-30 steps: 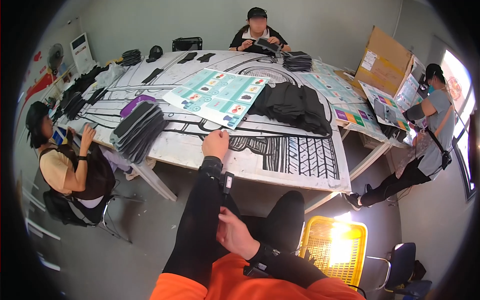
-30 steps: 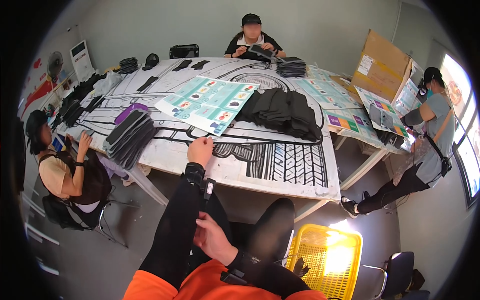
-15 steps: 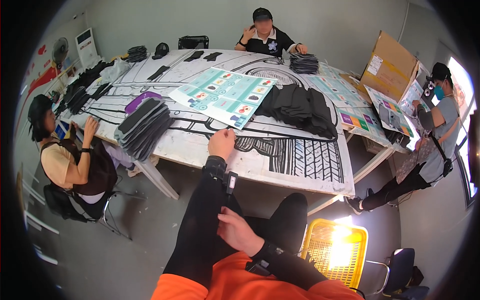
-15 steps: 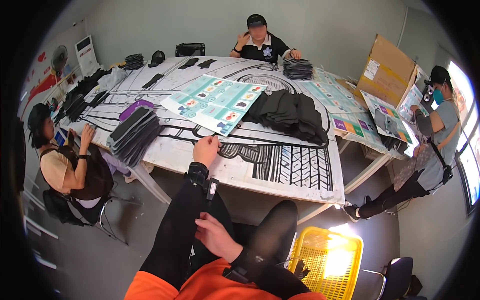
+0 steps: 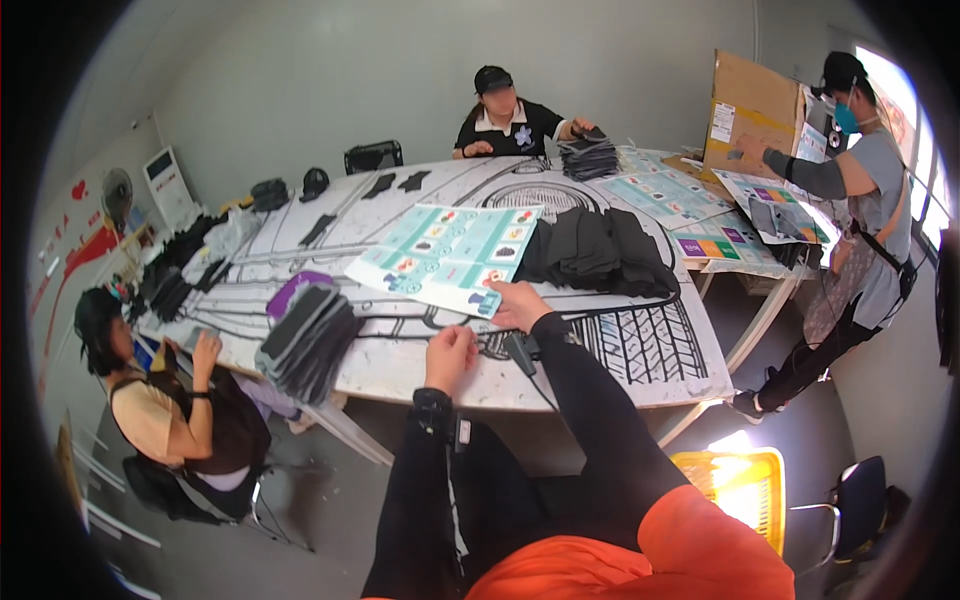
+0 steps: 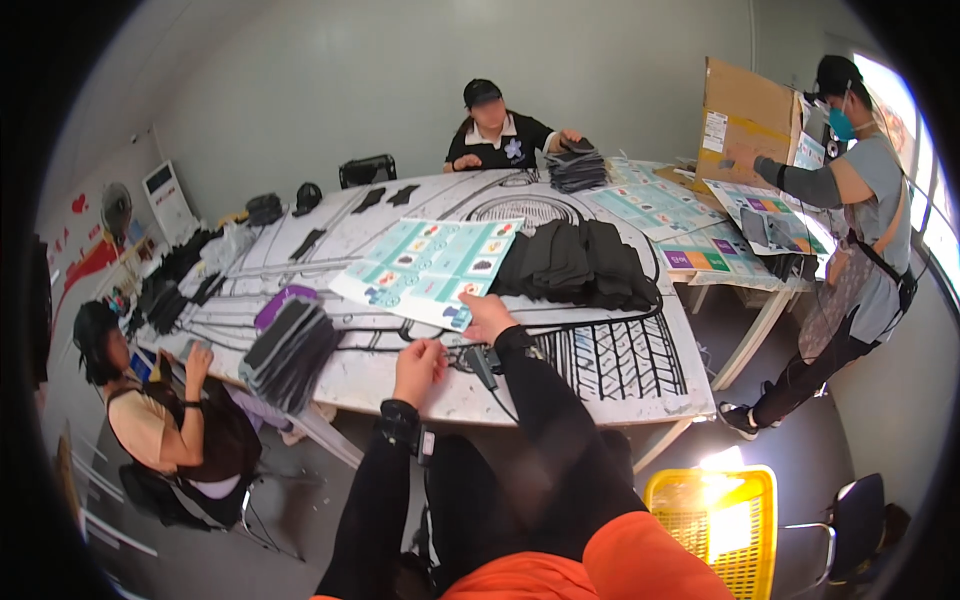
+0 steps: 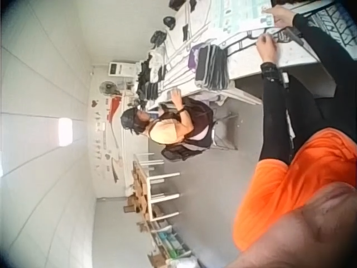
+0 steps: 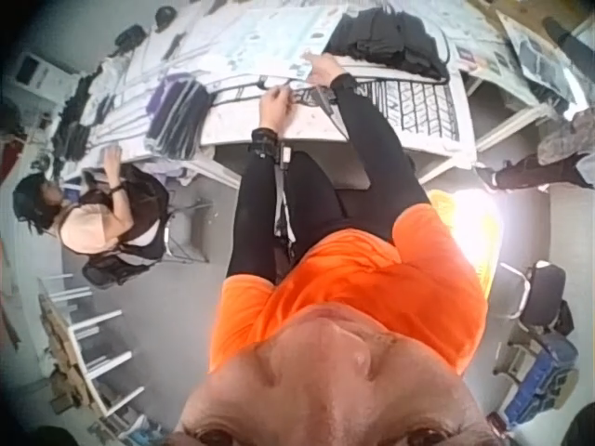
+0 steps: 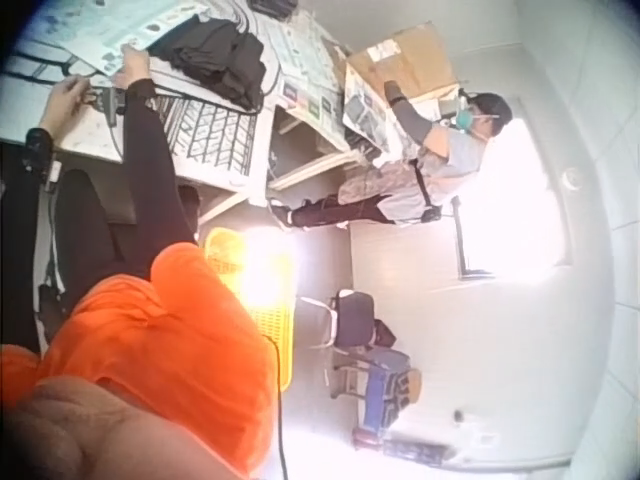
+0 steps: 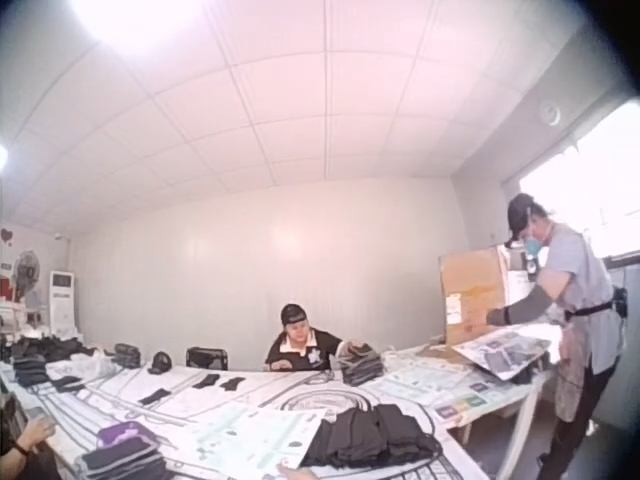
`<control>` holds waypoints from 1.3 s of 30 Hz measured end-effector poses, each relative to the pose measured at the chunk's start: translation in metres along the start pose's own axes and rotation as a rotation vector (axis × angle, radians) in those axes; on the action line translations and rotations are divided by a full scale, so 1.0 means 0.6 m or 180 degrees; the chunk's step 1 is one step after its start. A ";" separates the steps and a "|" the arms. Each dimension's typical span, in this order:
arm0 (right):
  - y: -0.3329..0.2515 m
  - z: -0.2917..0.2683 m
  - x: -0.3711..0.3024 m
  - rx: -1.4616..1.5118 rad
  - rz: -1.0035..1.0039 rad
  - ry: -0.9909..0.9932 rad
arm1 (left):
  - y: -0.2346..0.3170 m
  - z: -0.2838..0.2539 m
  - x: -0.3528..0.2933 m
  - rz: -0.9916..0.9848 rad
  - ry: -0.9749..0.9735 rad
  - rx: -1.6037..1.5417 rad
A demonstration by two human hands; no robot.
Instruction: Aligning and pressing together different layers of shoe components manually.
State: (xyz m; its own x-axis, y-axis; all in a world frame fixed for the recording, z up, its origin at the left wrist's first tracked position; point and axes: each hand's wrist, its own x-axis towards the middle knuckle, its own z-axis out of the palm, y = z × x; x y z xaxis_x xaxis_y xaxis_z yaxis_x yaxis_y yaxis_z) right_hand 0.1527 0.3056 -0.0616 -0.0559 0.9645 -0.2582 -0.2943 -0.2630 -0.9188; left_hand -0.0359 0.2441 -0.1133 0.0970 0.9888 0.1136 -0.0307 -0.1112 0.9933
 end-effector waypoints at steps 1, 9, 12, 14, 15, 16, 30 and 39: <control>-0.004 -0.016 0.039 -0.0137 -0.0099 0.0260 | 0.009 0.023 0.009 0.0016 -0.0119 -0.0083; -0.022 0.059 0.081 0.0338 -0.1356 0.0247 | -0.016 0.032 0.018 0.0226 -0.0242 -0.0089; -0.075 0.121 0.021 0.0523 -0.1628 0.0299 | -0.019 -0.017 0.016 0.0223 -0.0150 -0.0217; -0.116 0.093 -0.003 0.0625 -0.1808 0.0180 | -0.009 -0.007 0.019 0.0147 -0.0162 -0.0006; -0.136 0.065 -0.017 0.0732 -0.1876 0.0231 | -0.006 0.004 0.020 0.0125 -0.0231 -0.0077; -0.157 0.042 -0.030 0.0836 -0.1954 0.0237 | -0.001 0.013 0.019 0.0139 -0.0289 -0.0073; -0.257 -0.434 -0.149 0.1817 -0.2184 0.1386 | 0.012 0.034 0.010 0.0155 -0.0236 0.0332; -0.204 -0.528 -0.069 0.2178 -0.2109 0.1772 | 0.019 0.000 -0.009 0.0245 -0.0093 0.0563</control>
State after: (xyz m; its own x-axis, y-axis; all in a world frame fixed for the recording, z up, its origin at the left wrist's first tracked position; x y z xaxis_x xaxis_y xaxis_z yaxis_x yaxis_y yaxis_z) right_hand 0.4933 0.2901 -0.0330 0.6951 0.7182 -0.0318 -0.5827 0.5370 -0.6099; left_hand -0.0371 0.2373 -0.1025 0.1301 0.9736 0.1875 0.1359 -0.2048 0.9693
